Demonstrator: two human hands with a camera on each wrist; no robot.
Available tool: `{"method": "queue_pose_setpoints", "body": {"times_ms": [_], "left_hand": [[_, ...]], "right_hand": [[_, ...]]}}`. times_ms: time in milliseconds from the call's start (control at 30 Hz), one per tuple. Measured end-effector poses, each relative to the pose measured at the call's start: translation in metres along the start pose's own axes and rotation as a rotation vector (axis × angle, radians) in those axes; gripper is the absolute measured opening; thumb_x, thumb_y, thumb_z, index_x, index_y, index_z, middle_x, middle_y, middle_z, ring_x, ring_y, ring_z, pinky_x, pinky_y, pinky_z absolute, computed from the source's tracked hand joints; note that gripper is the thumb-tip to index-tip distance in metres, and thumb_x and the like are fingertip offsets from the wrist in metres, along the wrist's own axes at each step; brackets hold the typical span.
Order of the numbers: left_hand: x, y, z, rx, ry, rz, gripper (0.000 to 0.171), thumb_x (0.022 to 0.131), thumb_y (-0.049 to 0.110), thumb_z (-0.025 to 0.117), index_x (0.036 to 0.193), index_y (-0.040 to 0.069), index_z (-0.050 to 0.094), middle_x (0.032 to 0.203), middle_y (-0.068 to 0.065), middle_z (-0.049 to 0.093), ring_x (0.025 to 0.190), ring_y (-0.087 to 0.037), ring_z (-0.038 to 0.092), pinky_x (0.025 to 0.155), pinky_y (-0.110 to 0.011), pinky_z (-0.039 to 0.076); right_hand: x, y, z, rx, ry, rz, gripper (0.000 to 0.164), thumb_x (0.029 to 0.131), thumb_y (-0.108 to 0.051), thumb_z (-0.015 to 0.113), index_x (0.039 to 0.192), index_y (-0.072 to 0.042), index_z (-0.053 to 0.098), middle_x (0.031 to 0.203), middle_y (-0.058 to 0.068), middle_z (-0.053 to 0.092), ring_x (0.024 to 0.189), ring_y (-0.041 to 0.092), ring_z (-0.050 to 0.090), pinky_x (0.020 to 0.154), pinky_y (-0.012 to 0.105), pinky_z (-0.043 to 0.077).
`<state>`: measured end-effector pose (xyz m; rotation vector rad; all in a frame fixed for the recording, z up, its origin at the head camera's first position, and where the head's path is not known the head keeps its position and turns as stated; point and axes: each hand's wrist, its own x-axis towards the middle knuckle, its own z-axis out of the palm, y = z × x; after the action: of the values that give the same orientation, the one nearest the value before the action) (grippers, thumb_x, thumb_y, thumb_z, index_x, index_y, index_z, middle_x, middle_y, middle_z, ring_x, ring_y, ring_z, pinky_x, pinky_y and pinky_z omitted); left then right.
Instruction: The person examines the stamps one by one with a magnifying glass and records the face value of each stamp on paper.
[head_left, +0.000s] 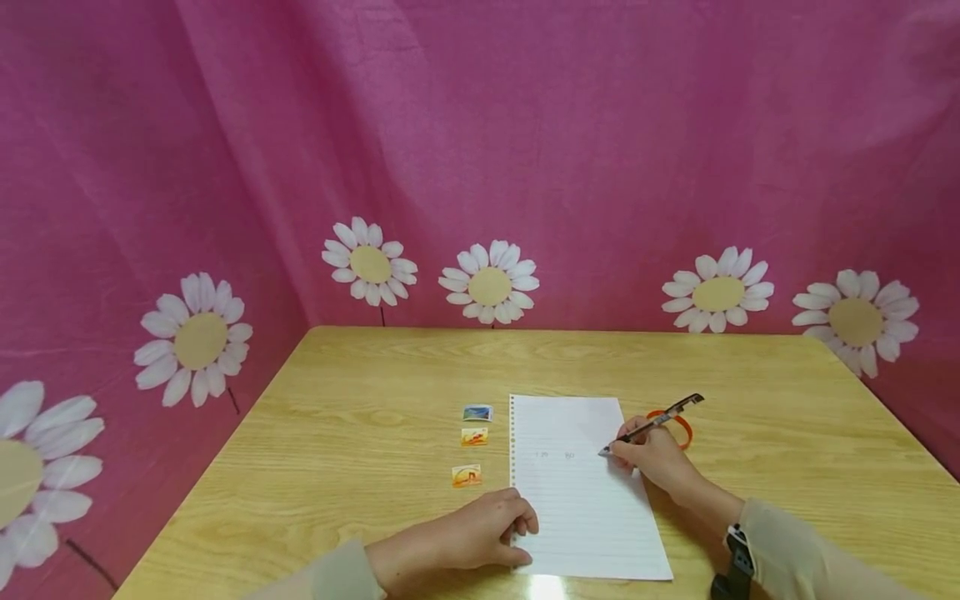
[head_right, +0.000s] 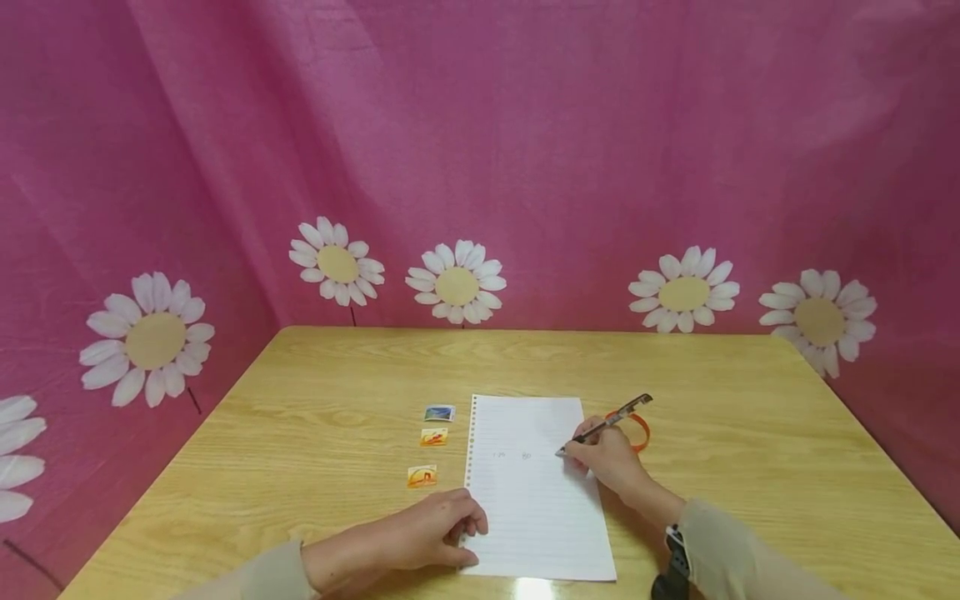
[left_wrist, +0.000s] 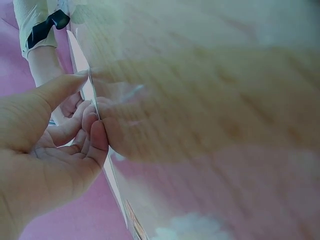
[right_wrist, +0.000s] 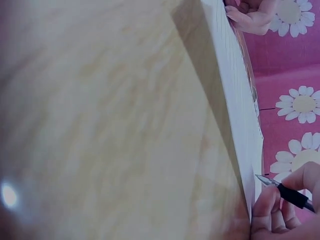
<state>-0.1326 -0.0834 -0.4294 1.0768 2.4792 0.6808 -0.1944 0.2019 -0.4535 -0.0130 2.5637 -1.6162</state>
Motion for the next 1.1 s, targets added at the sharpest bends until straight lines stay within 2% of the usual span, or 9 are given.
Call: {"method": "queue_pose_setpoints", "body": {"times_ms": [300,533,767,967,1100], "left_hand": [[0.0012,-0.0013,-0.0035,0.014,0.022,0.014,0.023,0.087,0.018,0.075,0.103,0.01,0.062,0.091,0.006,0.053,0.077,0.006,0.04,0.075,-0.009,0.042],[-0.0053,-0.0024,0.0,0.007,0.01,0.011,0.022,0.087,0.02,0.074,0.103,0.01,0.062,0.089,0.008,0.052,0.076,0.007,0.039,0.073,-0.009,0.041],[-0.0036,-0.0045,0.0004,0.015,0.023,0.03,0.022,0.088,0.019,0.074,0.104,0.01,0.062,0.09,0.008,0.051,0.075,0.008,0.038,0.073,-0.008,0.041],[-0.0005,-0.0043,-0.0005,0.025,0.022,0.036,0.022,0.087,0.019,0.075,0.103,0.01,0.062,0.09,0.008,0.052,0.076,0.007,0.039,0.074,-0.008,0.041],[-0.0006,-0.0032,-0.0001,0.008,0.006,0.031,0.023,0.087,0.019,0.075,0.104,0.01,0.062,0.09,0.007,0.053,0.075,0.007,0.039,0.074,-0.008,0.041]], "right_hand": [[0.0036,-0.0067,-0.0053,-0.04,-0.042,-0.039,0.018,0.086,-0.008,0.066,0.093,0.002,0.054,0.069,-0.001,0.057,0.063,0.01,0.054,0.058,0.023,0.047],[0.0022,-0.0022,-0.0003,-0.028,-0.066,-0.022,0.018,0.086,-0.009,0.066,0.093,0.001,0.054,0.07,-0.002,0.057,0.063,0.01,0.055,0.058,0.023,0.047],[0.0006,-0.0024,0.0013,0.007,-0.013,0.01,0.016,0.087,-0.008,0.064,0.095,0.001,0.052,0.071,-0.001,0.059,0.064,0.009,0.054,0.057,0.023,0.046],[0.0,-0.0021,-0.0005,-0.004,-0.015,-0.029,0.016,0.085,-0.005,0.063,0.094,0.002,0.052,0.071,0.0,0.056,0.062,0.009,0.054,0.056,0.023,0.047],[-0.0003,0.0006,-0.001,0.011,0.01,-0.011,0.014,0.084,-0.003,0.063,0.091,0.001,0.052,0.068,-0.002,0.055,0.06,0.008,0.052,0.056,0.022,0.047]]}}
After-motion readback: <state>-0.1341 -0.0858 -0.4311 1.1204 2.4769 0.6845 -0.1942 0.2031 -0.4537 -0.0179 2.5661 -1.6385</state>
